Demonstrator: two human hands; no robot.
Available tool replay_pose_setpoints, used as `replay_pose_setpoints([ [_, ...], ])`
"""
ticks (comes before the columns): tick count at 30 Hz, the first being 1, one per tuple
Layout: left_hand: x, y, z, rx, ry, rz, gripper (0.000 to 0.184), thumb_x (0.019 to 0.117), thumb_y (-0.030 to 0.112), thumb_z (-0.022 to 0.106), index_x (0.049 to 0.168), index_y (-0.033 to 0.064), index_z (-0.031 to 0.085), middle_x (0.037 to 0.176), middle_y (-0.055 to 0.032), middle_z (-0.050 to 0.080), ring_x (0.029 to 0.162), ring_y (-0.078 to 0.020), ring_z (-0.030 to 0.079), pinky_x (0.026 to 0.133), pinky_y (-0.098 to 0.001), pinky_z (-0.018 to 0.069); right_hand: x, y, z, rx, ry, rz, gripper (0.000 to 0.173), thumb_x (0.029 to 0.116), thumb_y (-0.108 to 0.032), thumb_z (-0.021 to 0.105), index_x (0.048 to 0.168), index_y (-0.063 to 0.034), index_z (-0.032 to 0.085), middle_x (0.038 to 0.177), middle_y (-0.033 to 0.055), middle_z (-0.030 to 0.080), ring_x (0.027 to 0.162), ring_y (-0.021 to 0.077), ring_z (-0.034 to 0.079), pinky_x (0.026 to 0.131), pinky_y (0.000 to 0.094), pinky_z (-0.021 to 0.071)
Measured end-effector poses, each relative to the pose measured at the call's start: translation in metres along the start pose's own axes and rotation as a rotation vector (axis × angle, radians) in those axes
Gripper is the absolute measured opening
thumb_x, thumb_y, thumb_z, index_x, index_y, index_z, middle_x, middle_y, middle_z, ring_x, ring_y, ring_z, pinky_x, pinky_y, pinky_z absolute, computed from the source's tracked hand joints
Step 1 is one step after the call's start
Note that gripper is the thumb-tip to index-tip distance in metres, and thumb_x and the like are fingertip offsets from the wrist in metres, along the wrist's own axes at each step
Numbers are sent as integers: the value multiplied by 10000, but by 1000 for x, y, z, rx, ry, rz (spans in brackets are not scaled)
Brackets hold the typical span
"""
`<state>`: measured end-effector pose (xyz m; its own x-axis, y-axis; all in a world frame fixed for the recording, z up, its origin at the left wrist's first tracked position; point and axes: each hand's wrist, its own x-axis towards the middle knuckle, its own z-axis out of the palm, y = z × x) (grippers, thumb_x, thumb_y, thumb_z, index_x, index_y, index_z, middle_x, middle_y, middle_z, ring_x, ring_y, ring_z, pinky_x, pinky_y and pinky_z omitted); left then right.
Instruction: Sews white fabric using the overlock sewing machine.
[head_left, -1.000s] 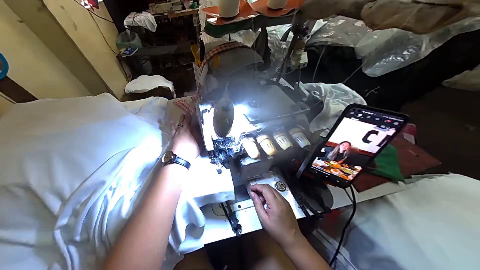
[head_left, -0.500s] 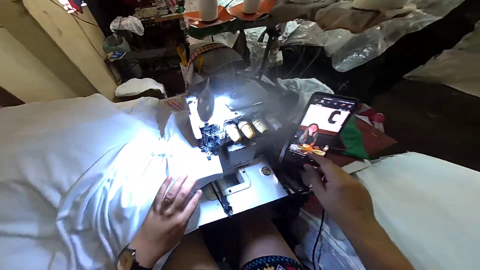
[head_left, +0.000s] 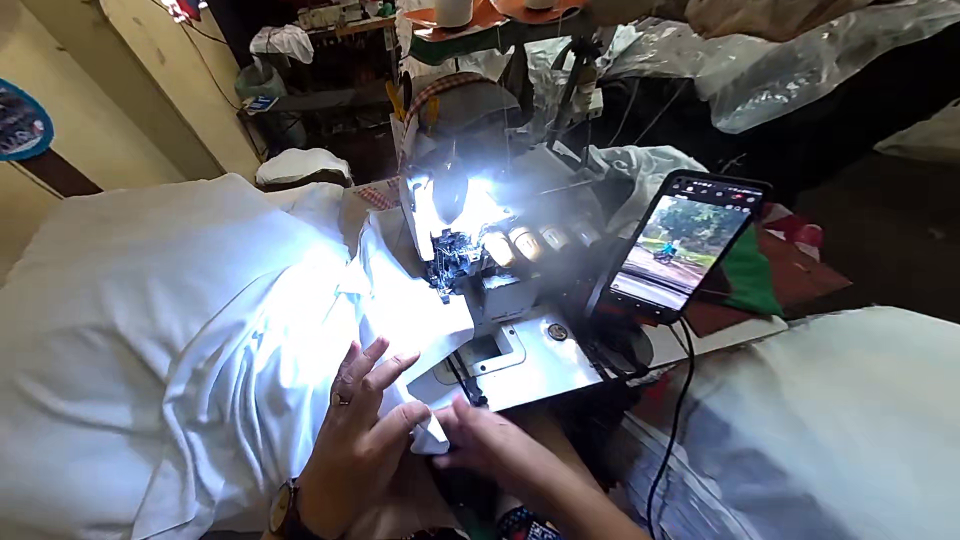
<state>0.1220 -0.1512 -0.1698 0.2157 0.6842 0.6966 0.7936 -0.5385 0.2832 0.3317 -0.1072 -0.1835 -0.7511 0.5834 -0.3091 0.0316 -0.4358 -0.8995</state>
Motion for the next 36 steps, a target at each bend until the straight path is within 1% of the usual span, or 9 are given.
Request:
replay_pose_setpoints([
  [7, -3, 2, -9, -39, 25, -64, 46, 1037, 310, 589, 1041, 306, 635, 1463, 108, 525, 1510, -182, 324, 1255, -460, 259, 9, 3, 1, 486, -43, 24, 99, 1023, -170, 530, 975, -147, 614, 902, 4, 702, 838, 121, 689, 795, 337, 592],
  [12, 2, 7, -9, -79, -23, -98, 81, 1036, 302, 568, 977, 276, 618, 1437, 92, 557, 1500, -177, 343, 1248, -437, 270, -7, -22, -20, 374, 95, -214, 48, 979, -79, 624, 994, -123, 614, 888, -12, 681, 782, 80, 686, 755, 256, 596],
  [16, 9, 11, -4, -87, -19, -72, 78, 1042, 304, 559, 990, 274, 610, 1450, 97, 539, 1504, -171, 330, 1248, -424, 274, -3, -7, -11, 152, 6, -71, 431, 1055, -420, 459, 1296, -97, 613, 1153, -19, 695, 892, 60, 672, 732, 245, 562],
  [19, 12, 11, -1, -76, -26, -62, 82, 1038, 314, 563, 984, 278, 613, 1438, 90, 549, 1500, -169, 339, 1248, -420, 274, 4, 10, -1, 295, -165, -67, 330, 1038, -448, 517, 1153, -167, 646, 1017, -82, 709, 904, 13, 659, 773, 221, 545],
  [22, 9, 10, -7, -80, -59, -74, 87, 1035, 318, 566, 971, 278, 608, 1441, 93, 543, 1509, -153, 315, 1260, -417, 233, 4, 5, -9, 279, -153, -112, 77, 1002, -178, 591, 966, -154, 655, 875, -93, 682, 822, -6, 637, 784, 210, 527],
  [27, 11, 12, -15, -90, -251, -126, 104, 999, 250, 623, 911, 204, 654, 1388, -103, 614, 1460, -302, 408, 1207, -524, 293, -15, -20, -35, 101, 63, -229, 105, 937, -77, 677, 981, -116, 590, 861, -68, 652, 808, 23, 644, 772, 224, 548],
  [31, 29, 26, -3, -348, -301, -202, 323, 1044, 357, 572, 1292, 156, 618, 1460, -65, 585, 1445, -189, 452, 1200, -473, 361, -26, -34, -26, -214, 224, -489, 135, 915, -65, 697, 1037, -37, 647, 946, -12, 631, 824, 14, 620, 726, 176, 544],
  [33, 38, 33, 5, -362, -298, -221, 488, 1070, 464, 466, 1415, 137, 578, 1376, -28, 653, 1348, -133, 551, 1200, -541, 336, -29, -37, -17, -375, 283, -682, 97, 926, -38, 682, 1018, -6, 672, 1004, 47, 637, 904, 32, 629, 783, 166, 554],
  [36, 45, 32, 17, -314, -279, -213, 383, 1063, 465, 476, 1086, 158, 703, 917, 31, 694, 919, -65, 664, 1010, -458, 476, -29, -39, -16, -471, 347, -861, 94, 945, -16, 660, 1039, -16, 653, 1045, 79, 610, 950, 63, 634, 823, 189, 574],
])
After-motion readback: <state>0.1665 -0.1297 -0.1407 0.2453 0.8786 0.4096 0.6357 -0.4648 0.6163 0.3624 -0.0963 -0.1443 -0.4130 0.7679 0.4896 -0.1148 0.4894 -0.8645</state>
